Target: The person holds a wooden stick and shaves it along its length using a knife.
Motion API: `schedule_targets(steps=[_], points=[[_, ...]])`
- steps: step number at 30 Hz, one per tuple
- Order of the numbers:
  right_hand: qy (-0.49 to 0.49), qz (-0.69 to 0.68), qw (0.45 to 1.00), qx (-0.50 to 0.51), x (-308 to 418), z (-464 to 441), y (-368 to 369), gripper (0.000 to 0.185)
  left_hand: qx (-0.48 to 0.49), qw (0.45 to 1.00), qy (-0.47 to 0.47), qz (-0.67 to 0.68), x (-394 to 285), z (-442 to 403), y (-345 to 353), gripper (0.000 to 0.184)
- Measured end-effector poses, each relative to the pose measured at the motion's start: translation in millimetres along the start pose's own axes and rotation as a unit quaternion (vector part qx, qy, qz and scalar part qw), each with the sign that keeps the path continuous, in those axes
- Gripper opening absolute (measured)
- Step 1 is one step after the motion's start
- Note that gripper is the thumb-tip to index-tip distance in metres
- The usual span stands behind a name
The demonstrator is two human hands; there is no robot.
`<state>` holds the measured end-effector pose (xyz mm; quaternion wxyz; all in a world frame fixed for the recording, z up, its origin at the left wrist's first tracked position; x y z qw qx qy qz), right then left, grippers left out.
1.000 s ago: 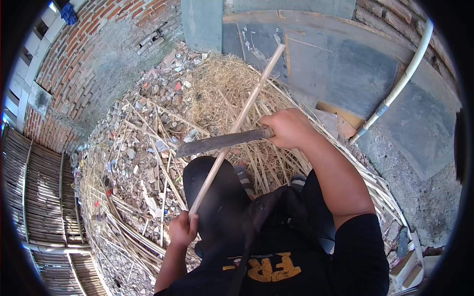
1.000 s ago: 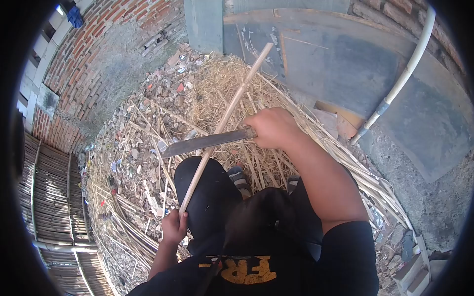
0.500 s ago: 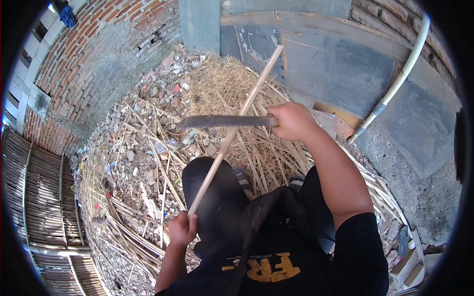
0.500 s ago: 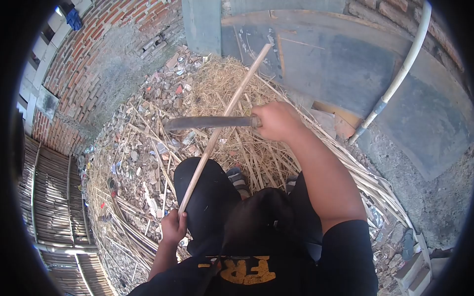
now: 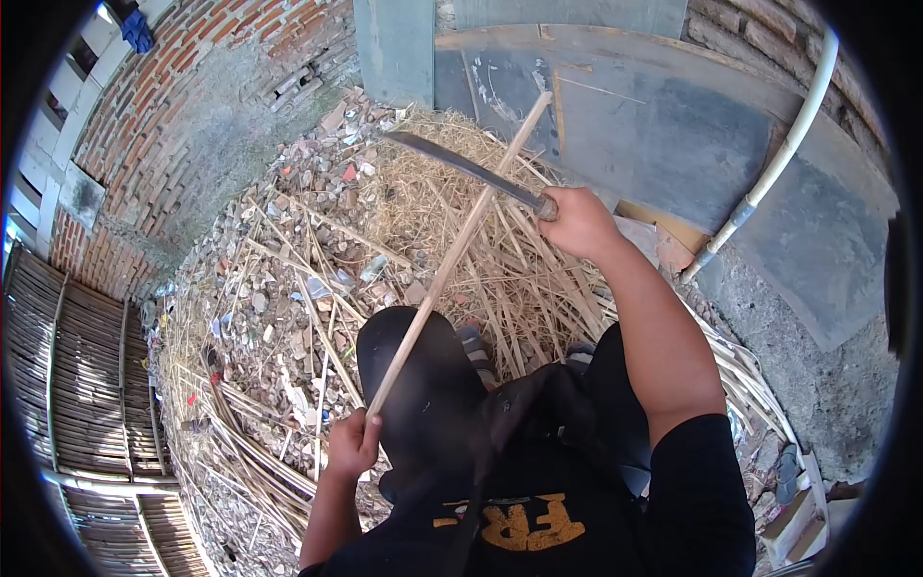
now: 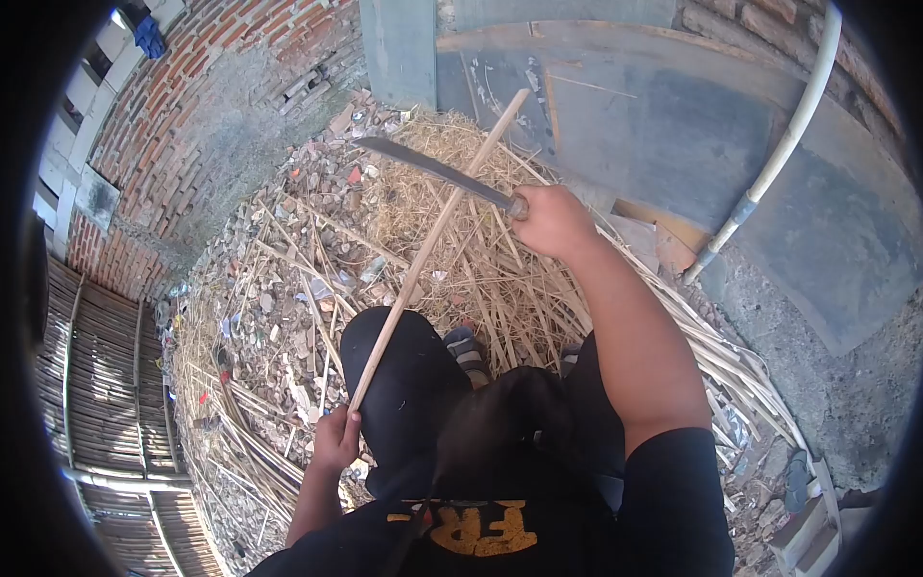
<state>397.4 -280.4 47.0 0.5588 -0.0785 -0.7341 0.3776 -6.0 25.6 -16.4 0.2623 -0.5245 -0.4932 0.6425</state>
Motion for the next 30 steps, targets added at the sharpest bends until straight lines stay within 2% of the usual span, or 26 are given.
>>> schedule_targets(steps=[1,4,7,8,11,14,17,23,26,29,30], points=[[-0.005,0.014,1.000,0.010,7,4,-1,0.028,0.000,1.000,0.003,0.005,-2,-1,0,0.046],[-0.114,0.083,0.986,0.088,23,17,5,0.026,0.003,1.000,0.004,0.021,-5,-3,0,0.045],[-0.143,0.142,0.971,0.126,36,23,17,0.025,0.023,0.999,-0.010,0.037,-1,-3,-2,0.044],[-0.107,0.159,0.971,0.142,39,22,14,0.020,0.028,0.999,-0.014,0.041,-1,-4,-2,0.044],[0.005,0.048,0.998,0.027,-1,-12,17,0.019,0.054,0.996,-0.043,0.054,-3,-2,-5,0.046],[0.002,-0.003,1.000,-0.001,-35,-21,21,0.018,0.069,0.996,-0.040,-0.026,-8,-2,-17,0.050],[0.032,0.011,0.999,0.027,-21,-13,16,0.020,0.050,0.996,-0.045,-0.055,-18,-3,-25,0.049],[-0.076,0.122,0.981,0.127,18,17,16,0.022,0.056,0.997,-0.047,-0.013,-19,-5,-14,0.047],[-0.118,0.131,0.969,0.175,26,21,27,0.023,0.058,0.997,-0.043,-0.004,-9,-4,-11,0.046],[-0.092,0.111,0.975,0.171,31,17,21,0.025,0.052,0.998,-0.038,0.018,-10,-2,-11,0.048],[-0.062,0.075,0.987,0.131,23,10,24,0.025,0.060,0.997,-0.041,0.026,-9,-2,-10,0.049]])
Point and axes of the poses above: each hand's wrist, its own z-axis away from the middle knuckle, its own y-axis out of the palm, x = y × z, the point moved 1 cm from there along -z, towards the middle knuckle, and after that the axes turned 12 degrees about -z, right-handed, at the moved point
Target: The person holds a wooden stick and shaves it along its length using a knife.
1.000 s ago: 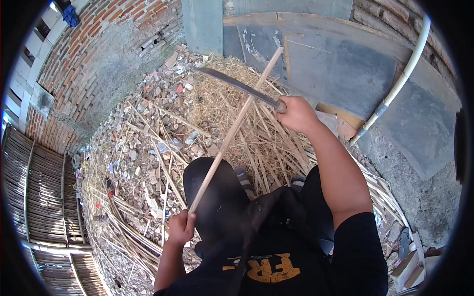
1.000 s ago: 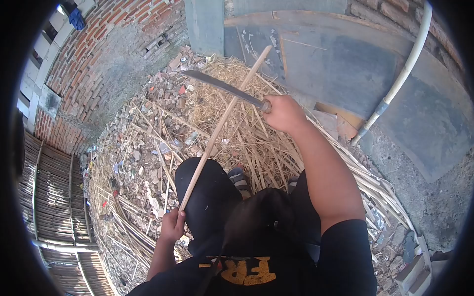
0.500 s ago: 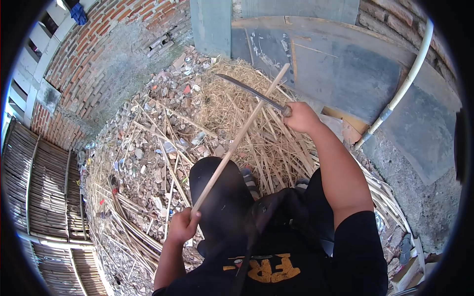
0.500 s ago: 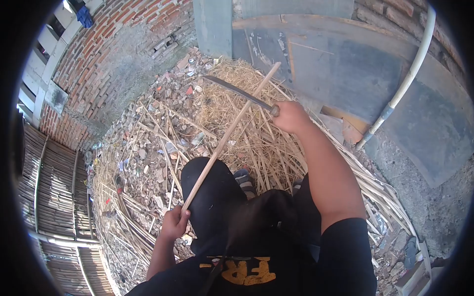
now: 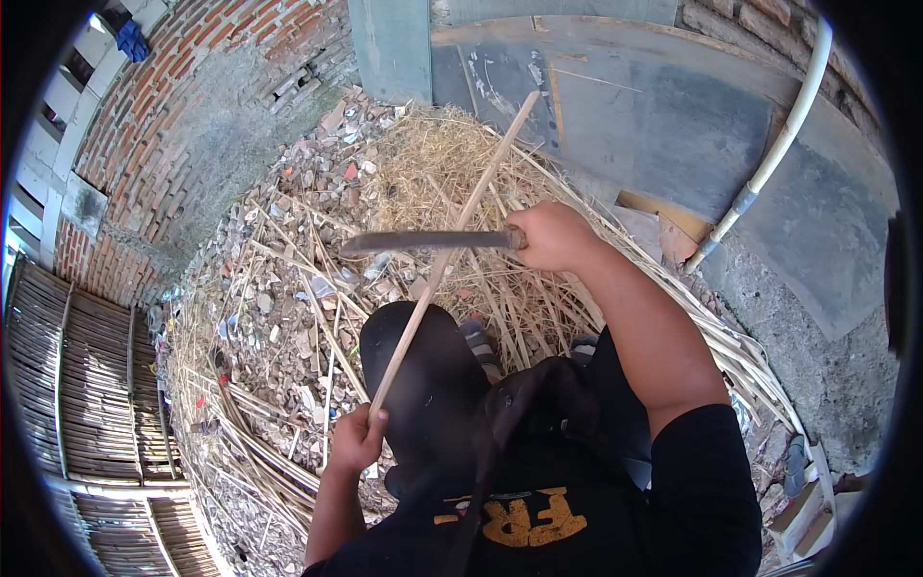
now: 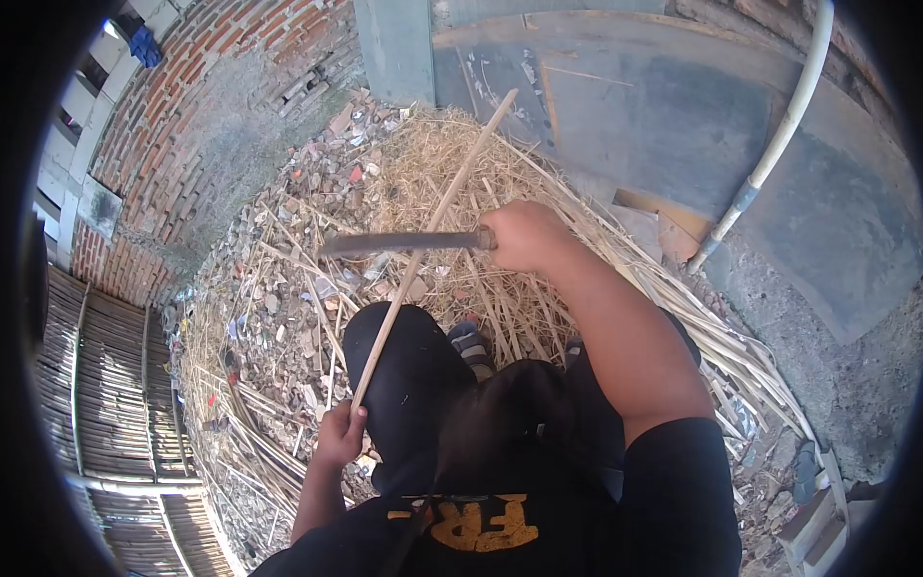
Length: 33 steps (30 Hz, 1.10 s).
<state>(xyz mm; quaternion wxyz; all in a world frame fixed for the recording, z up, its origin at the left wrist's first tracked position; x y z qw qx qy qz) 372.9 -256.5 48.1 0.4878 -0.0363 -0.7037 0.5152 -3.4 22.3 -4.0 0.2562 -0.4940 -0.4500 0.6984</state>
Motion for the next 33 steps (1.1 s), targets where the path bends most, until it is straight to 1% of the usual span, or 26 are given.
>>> schedule_targets(steps=[2,5,8,10,11,14,17,20,23,24,27,30,33], points=[[0.056,-0.070,0.992,-0.087,-28,-15,8,0.026,0.013,1.000,0.001,0.005,1,-2,2,0.050],[0.101,-0.088,0.983,-0.127,-38,-19,3,0.027,0.023,1.000,-0.004,-0.008,2,0,-3,0.050],[0.099,-0.070,0.985,-0.120,-30,-9,-5,0.027,0.011,1.000,-0.005,-0.007,3,1,-2,0.050],[0.061,-0.046,0.989,-0.124,-28,-2,-3,0.026,-0.012,1.000,0.009,0.000,3,0,0,0.051],[0.041,-0.033,0.991,-0.126,-26,0,-2,0.026,-0.007,1.000,0.015,0.002,3,-2,1,0.051],[-0.008,0.040,0.999,-0.013,1,9,-10,0.024,0.001,1.000,0.023,0.009,2,-2,2,0.052],[-0.082,0.055,0.995,0.013,5,10,-1,0.029,0.006,1.000,0.017,0.020,2,-2,2,0.052],[-0.043,0.056,0.997,0.018,4,6,-4,0.030,0.014,1.000,0.002,0.027,-6,-1,-5,0.053],[0.037,-0.049,0.997,-0.044,-31,-11,3,0.029,0.028,0.999,-0.011,0.011,-11,-1,-8,0.053],[0.064,-0.057,0.994,-0.072,-33,-14,1,0.037,0.034,0.999,-0.015,0.005,-13,-1,-10,0.053],[0.077,-0.032,0.994,-0.066,-39,-13,-5,0.041,0.029,0.999,-0.015,-0.019,-16,0,-14,0.054],[0.057,-0.024,0.994,-0.086,-33,-5,0,0.036,0.031,0.999,-0.019,-0.013,-12,0,-11,0.055],[0.033,0.032,0.999,0.009,-1,7,-5,0.030,0.037,0.999,-0.020,-0.009,-16,-2,-11,0.055]])
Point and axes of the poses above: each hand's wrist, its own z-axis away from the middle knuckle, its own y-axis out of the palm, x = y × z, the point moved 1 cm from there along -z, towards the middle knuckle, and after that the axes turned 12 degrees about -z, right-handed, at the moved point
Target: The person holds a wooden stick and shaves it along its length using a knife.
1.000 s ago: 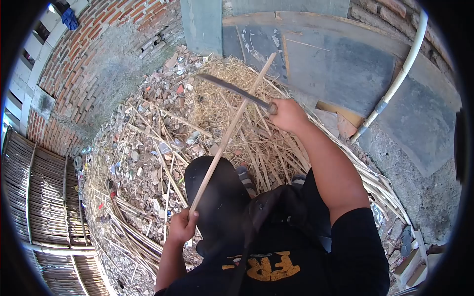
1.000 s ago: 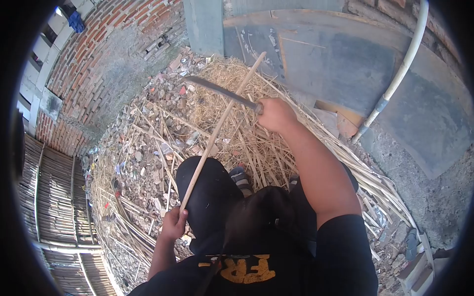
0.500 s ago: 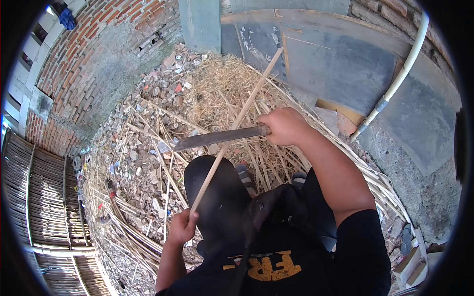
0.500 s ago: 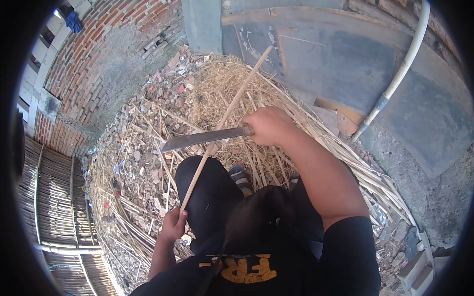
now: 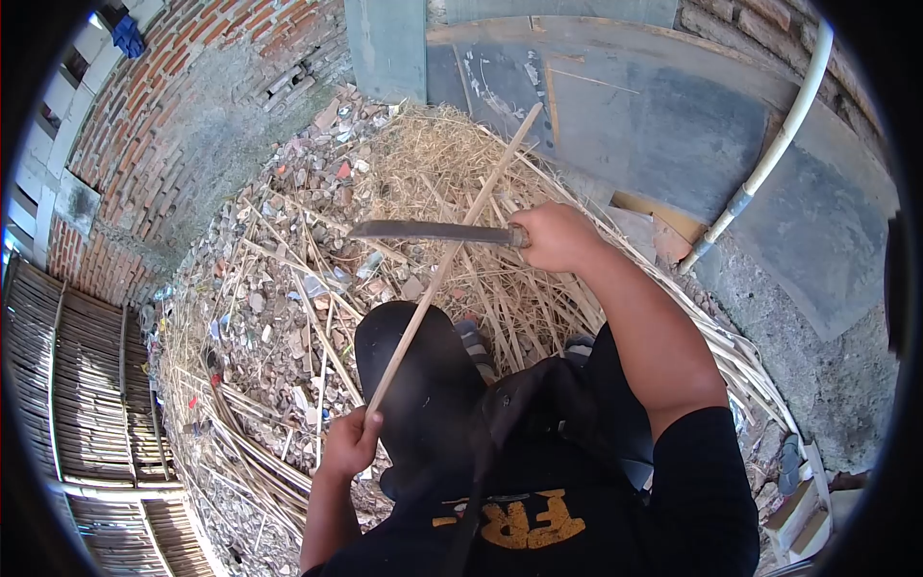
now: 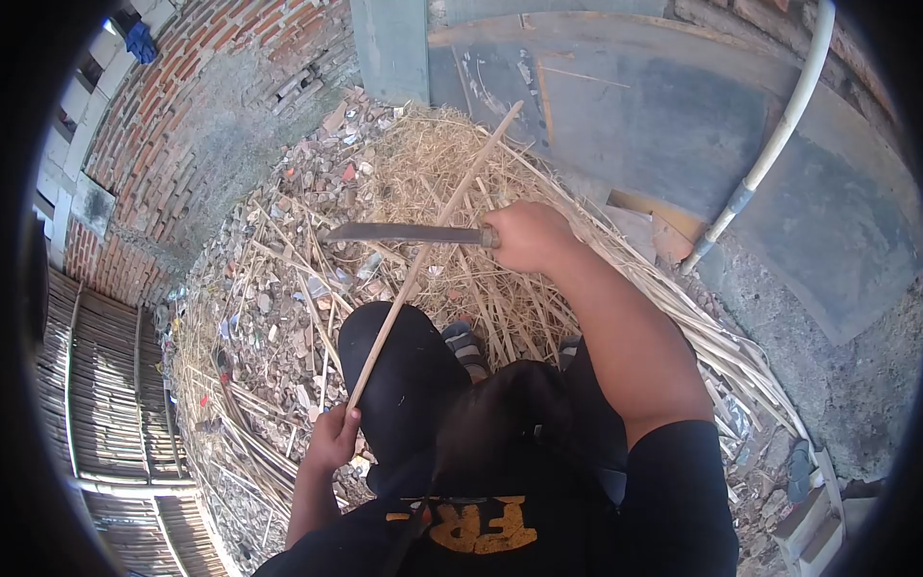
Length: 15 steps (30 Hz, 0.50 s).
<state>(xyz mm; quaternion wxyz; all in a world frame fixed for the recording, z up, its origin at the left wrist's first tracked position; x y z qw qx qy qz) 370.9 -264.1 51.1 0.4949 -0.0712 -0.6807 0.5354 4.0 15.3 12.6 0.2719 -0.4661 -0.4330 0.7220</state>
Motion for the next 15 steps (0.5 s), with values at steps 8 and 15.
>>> schedule_targets(steps=[8,15], points=[[-0.085,-0.031,0.995,0.040,6,-10,22,0.025,-0.007,0.999,0.006,0.046,11,1,10,0.054],[-0.028,-0.070,0.997,-0.012,-5,-15,22,0.024,0.002,0.998,-0.007,0.058,12,2,9,0.055]])
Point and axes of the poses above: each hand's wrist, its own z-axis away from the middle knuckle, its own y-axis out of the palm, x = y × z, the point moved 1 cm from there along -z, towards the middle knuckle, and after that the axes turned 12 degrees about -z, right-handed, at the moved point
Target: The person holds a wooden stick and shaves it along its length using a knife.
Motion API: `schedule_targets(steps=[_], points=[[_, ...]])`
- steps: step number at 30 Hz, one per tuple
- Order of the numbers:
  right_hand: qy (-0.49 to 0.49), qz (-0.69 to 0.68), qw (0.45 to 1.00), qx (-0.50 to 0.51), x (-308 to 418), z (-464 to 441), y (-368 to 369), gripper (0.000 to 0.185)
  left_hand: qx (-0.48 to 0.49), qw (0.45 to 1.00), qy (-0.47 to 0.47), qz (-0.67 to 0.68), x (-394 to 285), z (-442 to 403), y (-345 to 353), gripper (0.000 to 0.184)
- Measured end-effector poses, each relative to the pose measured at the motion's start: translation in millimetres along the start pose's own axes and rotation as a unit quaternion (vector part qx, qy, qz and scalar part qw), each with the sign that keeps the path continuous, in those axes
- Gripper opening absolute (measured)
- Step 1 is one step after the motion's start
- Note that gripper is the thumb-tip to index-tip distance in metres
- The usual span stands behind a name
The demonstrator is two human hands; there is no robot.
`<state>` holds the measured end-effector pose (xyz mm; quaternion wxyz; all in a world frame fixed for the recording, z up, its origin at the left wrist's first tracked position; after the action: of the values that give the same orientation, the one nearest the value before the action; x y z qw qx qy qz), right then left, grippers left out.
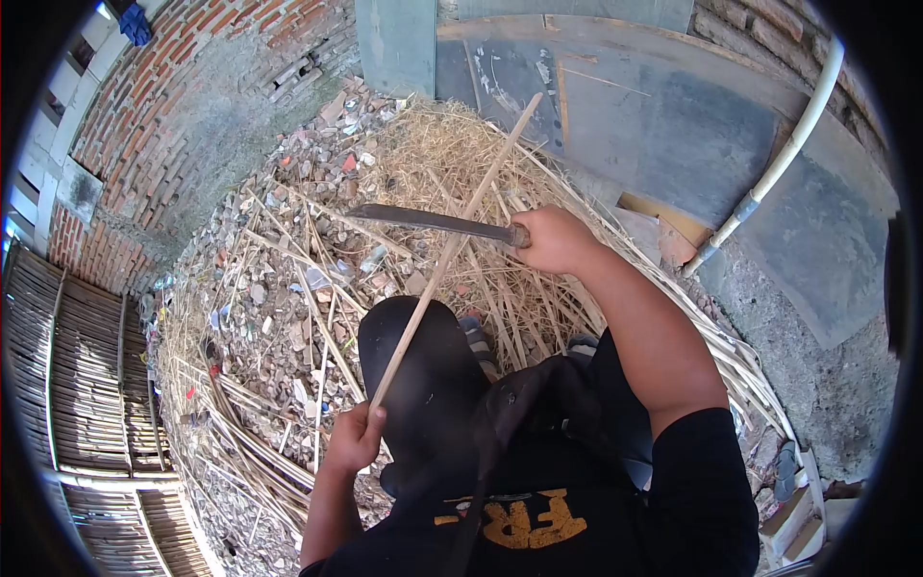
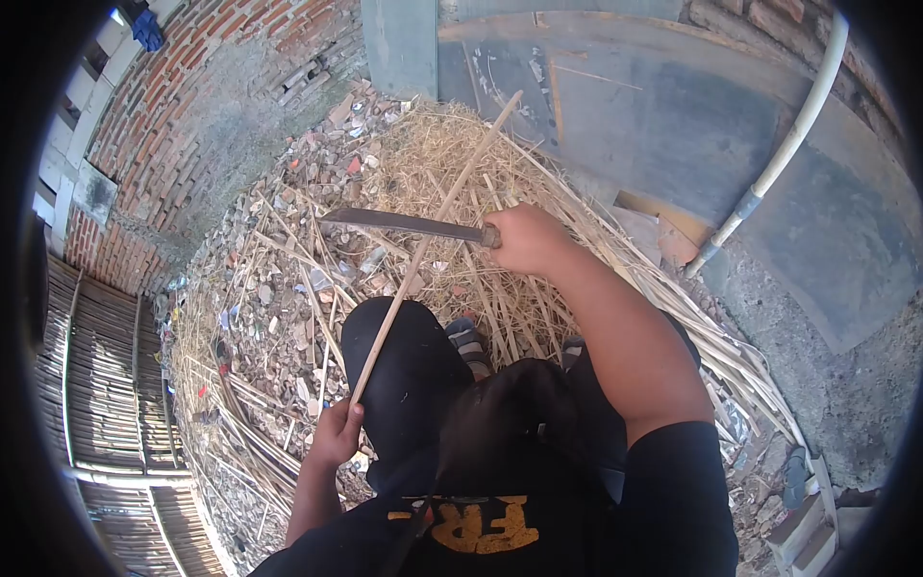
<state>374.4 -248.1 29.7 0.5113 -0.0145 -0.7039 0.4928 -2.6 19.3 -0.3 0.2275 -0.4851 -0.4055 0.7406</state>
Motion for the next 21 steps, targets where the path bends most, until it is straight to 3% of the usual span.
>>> schedule_targets(steps=[5,11,21], points=[[0.019,0.035,0.999,0.008,15,10,-7,0.029,0.003,1.000,0.000,-0.019,-4,-1,-1,0.056],[-0.072,0.079,0.994,0.018,18,10,4,0.026,-0.012,0.999,0.020,-0.034,-5,-2,0,0.054],[-0.010,0.045,0.999,0.025,8,0,3,0.028,-0.005,0.999,0.004,-0.036,-2,-1,1,0.053]])
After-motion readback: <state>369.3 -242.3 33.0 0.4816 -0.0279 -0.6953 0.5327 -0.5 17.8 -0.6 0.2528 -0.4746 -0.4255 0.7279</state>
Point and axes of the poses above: each hand's wrist, its own z-axis away from the middle knuckle, its own y-axis out of the palm, x = y × z, the point moved 1 cm from there along -z, towards the middle knuckle, and after that the axes turned 12 degrees about -z, right-handed, at the moved point
